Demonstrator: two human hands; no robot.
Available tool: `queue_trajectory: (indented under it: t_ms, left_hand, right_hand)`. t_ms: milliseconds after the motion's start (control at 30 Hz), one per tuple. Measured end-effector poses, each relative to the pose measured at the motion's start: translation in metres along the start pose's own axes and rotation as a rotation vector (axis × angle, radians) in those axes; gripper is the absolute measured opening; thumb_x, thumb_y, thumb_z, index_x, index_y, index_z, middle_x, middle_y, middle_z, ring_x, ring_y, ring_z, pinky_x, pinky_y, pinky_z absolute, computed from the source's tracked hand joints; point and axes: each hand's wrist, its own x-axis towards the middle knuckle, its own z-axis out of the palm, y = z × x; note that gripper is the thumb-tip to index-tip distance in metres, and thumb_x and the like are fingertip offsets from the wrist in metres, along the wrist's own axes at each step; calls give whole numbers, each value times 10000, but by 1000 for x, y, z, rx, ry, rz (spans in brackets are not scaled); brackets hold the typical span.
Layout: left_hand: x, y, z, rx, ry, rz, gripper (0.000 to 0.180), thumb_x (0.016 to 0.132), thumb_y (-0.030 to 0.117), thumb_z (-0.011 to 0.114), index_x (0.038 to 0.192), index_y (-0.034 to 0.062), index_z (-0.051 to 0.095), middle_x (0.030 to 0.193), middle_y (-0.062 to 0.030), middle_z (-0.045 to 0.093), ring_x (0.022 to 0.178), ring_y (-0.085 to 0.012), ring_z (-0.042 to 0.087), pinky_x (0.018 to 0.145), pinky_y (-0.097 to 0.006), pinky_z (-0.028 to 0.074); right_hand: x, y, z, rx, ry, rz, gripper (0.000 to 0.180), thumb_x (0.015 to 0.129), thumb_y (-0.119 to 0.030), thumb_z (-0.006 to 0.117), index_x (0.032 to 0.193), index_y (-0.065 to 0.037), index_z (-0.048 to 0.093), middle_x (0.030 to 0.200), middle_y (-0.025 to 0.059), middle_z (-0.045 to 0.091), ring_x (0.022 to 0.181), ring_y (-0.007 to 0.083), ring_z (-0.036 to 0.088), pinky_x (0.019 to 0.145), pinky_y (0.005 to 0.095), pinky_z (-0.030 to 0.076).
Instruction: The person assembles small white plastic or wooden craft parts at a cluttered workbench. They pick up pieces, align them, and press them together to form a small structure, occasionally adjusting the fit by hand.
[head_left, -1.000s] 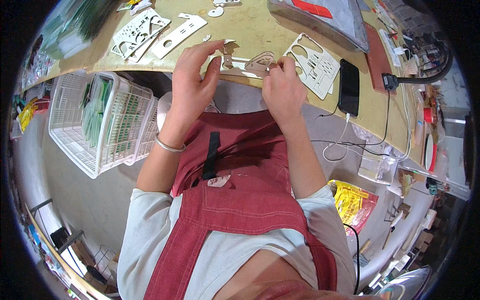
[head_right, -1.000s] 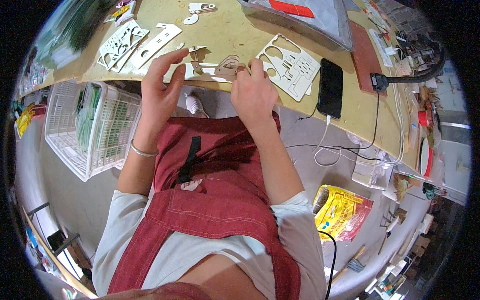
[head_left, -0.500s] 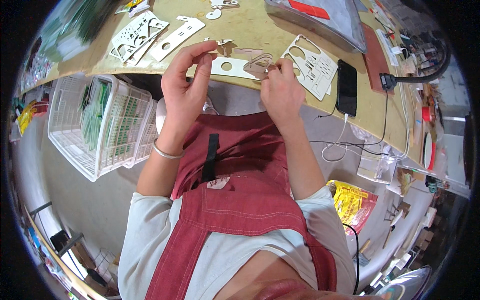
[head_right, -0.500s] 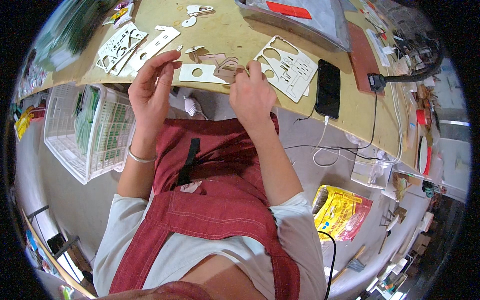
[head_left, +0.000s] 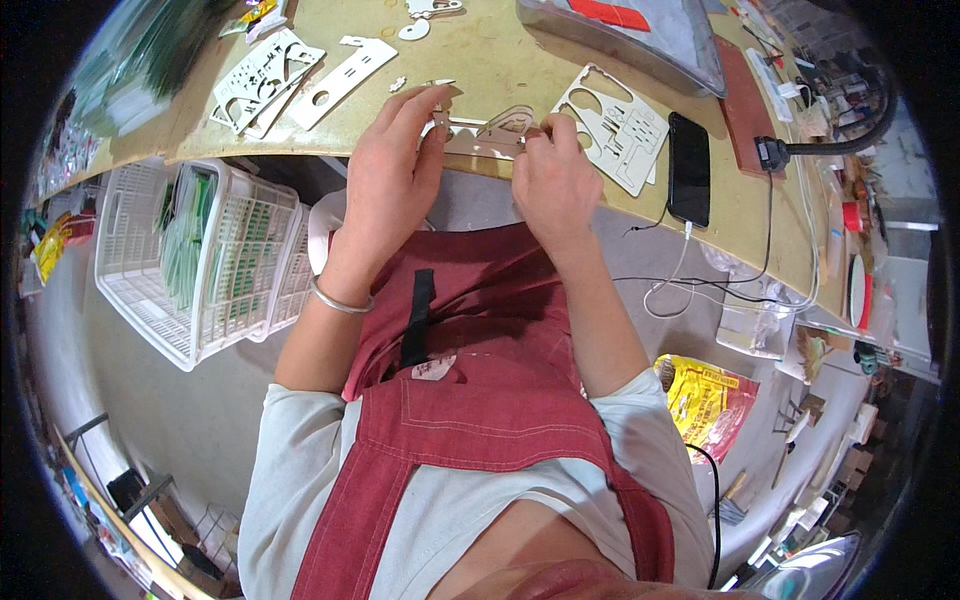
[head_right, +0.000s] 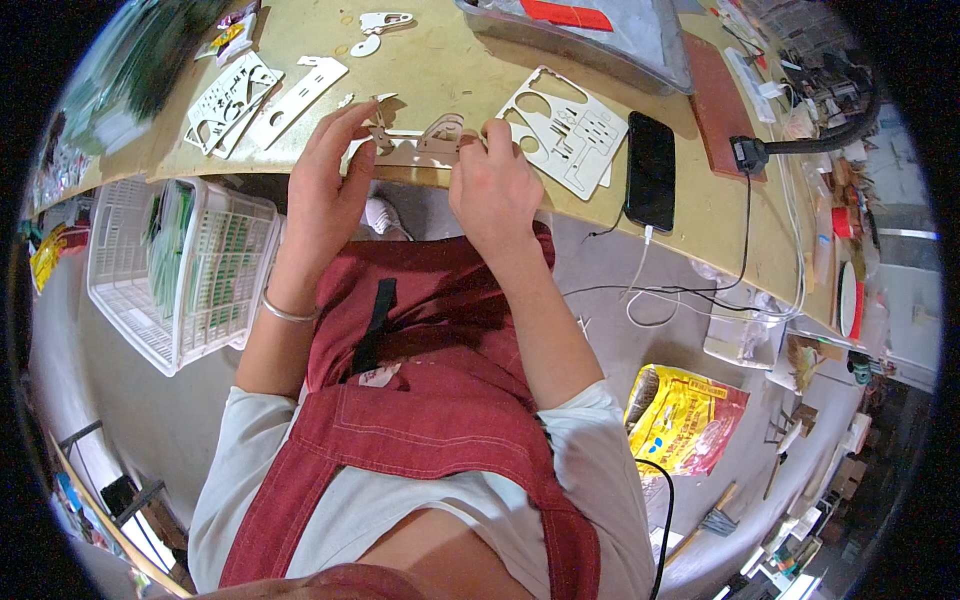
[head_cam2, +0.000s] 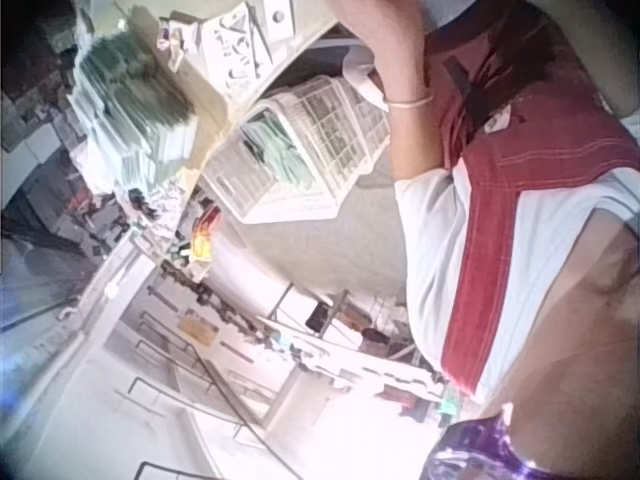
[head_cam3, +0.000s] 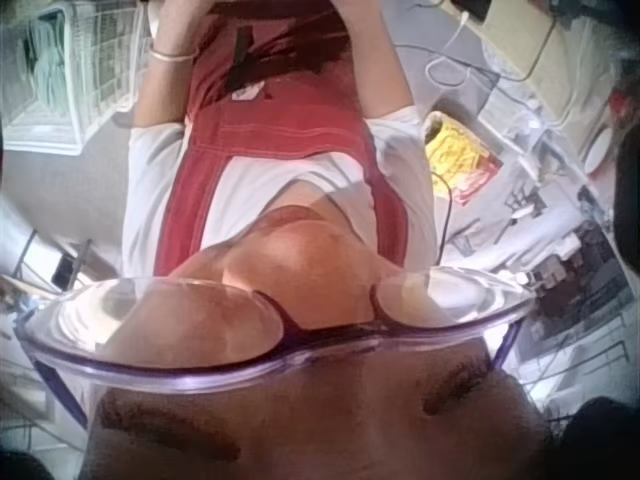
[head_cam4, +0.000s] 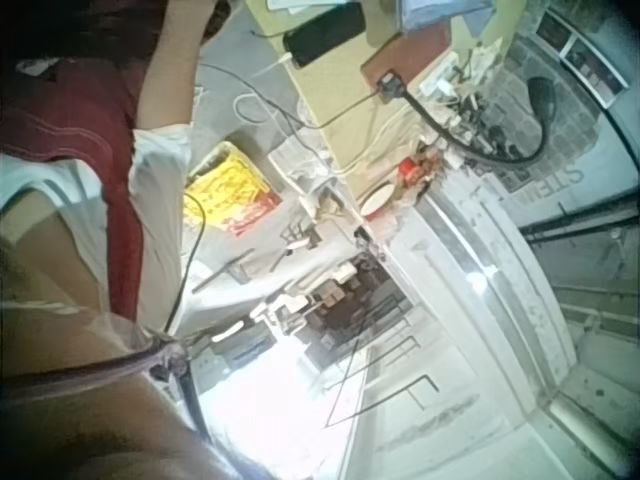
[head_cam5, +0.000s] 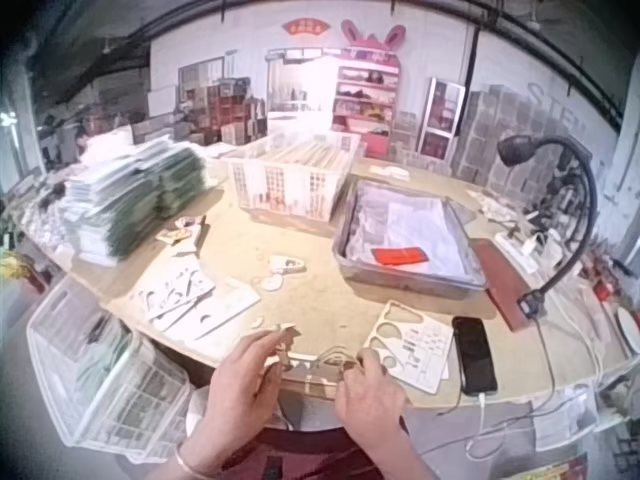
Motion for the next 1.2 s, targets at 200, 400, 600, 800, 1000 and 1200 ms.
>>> queue_trajectory:
  t_ms: [200,400,600,800,1000,1200]
  left_hand:
    - [5,7,-8,-176,208,237,294,1019,-55,653,1304,-2,701,1256,-169,750,1110,-294,746,960,-368,573]
    - [1,6,-7,-207,184,103,301,1018,-55,645,1308,0,702,1249,-178,744,1118,-303,741,962,-372,572]
    - [-5,-18,5,-22,58,46,320,977,-30,664,1288,29,705,1162,-183,735,1047,-389,707,902,-439,567]
    - [-6,-33,15,28,82,98,277,919,-38,710,1183,46,715,1062,-154,732,983,-381,684,857,-461,552]
    - [-12,-37,16,-152,10,61,261,908,-82,730,1138,37,709,1069,-134,724,956,-318,695,842,-384,564]
    - [-13,-41,17,-196,0,140,303,835,-1,813,1114,57,711,1026,-113,708,922,-340,667,792,-423,534]
  right_hand:
    - [0,-1,-1,22,32,-10,144,881,-128,719,991,-43,757,1167,97,669,788,300,735,653,444,586]
    - [-1,0,2,14,32,-21,148,872,-120,720,993,-48,764,1153,93,676,784,296,734,650,438,585]
    - [0,2,4,12,35,-39,187,860,-151,757,1021,-58,737,1126,114,608,791,311,711,638,429,593]
    - [-2,3,6,24,10,-28,227,856,-127,752,1073,-58,751,1167,105,622,835,301,717,646,425,594]
    - [-3,10,2,54,-11,-23,394,818,-52,750,1205,-128,766,1238,92,650,879,300,735,691,425,602]
    - [-1,8,-1,90,-60,-3,581,802,-13,743,1347,-212,762,1240,83,659,889,288,737,702,407,599]
